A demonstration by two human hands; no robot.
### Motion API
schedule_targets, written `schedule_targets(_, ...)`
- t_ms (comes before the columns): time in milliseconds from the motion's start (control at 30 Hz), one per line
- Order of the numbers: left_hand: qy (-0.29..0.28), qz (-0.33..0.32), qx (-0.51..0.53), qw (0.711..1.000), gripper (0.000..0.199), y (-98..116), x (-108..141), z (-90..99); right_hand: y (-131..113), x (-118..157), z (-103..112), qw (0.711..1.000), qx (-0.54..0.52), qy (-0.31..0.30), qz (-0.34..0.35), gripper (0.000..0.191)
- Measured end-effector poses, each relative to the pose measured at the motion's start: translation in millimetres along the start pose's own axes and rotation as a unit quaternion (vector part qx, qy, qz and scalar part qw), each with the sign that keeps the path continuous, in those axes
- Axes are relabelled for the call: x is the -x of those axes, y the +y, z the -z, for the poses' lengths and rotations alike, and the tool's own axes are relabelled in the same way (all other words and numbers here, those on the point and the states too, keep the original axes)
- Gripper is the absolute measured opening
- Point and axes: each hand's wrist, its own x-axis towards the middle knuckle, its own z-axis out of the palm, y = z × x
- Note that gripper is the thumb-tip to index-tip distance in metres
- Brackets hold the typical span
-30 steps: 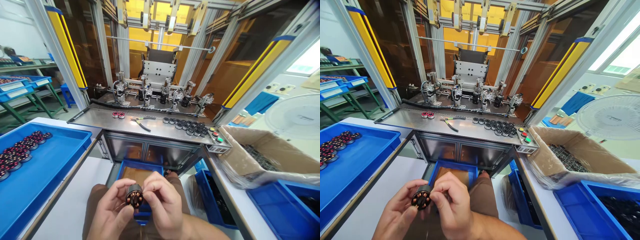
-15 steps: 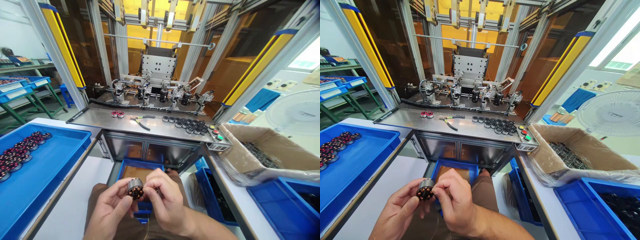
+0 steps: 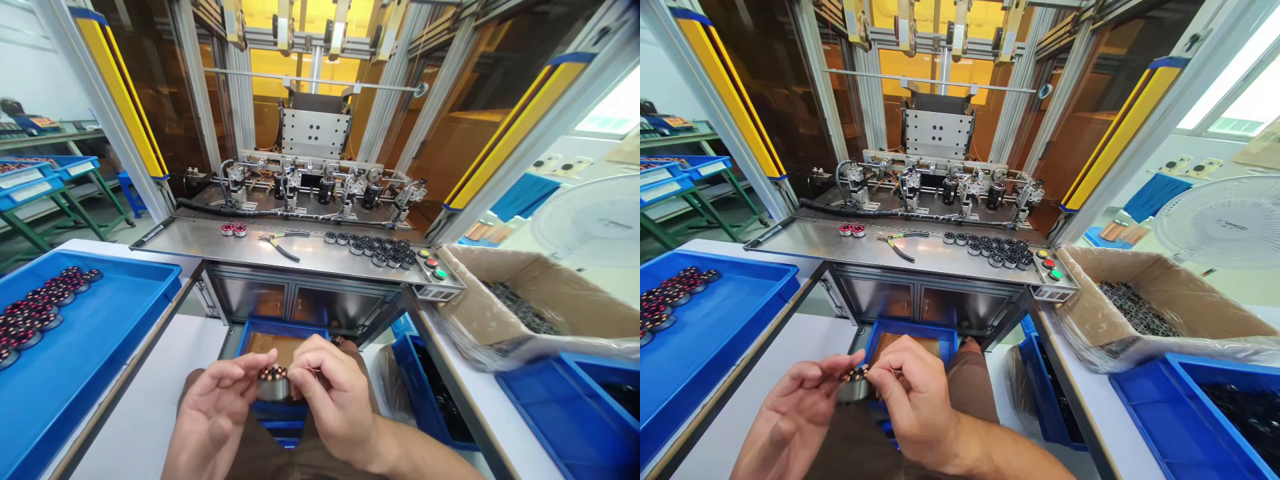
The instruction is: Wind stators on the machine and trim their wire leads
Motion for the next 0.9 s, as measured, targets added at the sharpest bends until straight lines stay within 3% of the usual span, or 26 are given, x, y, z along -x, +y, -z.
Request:
schedule_targets(67,0.004,-0.010,0.032,0.999,0.042,0.6,-3.0,-2.1,-0.5,-0.7,2.6,0.999,-0.001,-0.028,0.033,0.019)
schedule_targets(133,-0.006,0.029,0.029,0.999,0.054,1.3,-6.4,-3.5,0.0,-1.2,5.9,0.995,0.016,-0.053,0.084,0.018)
schedule_targets(267,-0.135,0.194,0.001,0.972,0.049,2.0,-8.3,-3.4,1.8,-2.8,13.0,0.983,0.061,-0.079,0.157,0.015)
schedule_targets(333,-0.174,0.216,-0.010,0.961,0.040,2.6,-6.7,-3.3,1.6,-4.0,15.7,0.977,0.073,-0.088,0.180,0.014)
schedule_targets(467,-0.132,0.189,-0.026,0.973,0.031,3.1,-3.3,-5.1,-2.1,-4.9,16.9,0.974,0.102,-0.082,0.183,0.016)
schedule_targets(733,-0.045,0.075,-0.032,0.996,0.033,0.2,4.2,-8.2,-6.0,-2.6,7.9,0.997,0.043,-0.042,0.046,0.014)
schedule_targets(900,0.025,0.014,0.009,1.000,0.055,3.3,2.5,-12.7,-3.5,-6.7,10.3,0.995,0.033,-0.069,0.071,0.013)
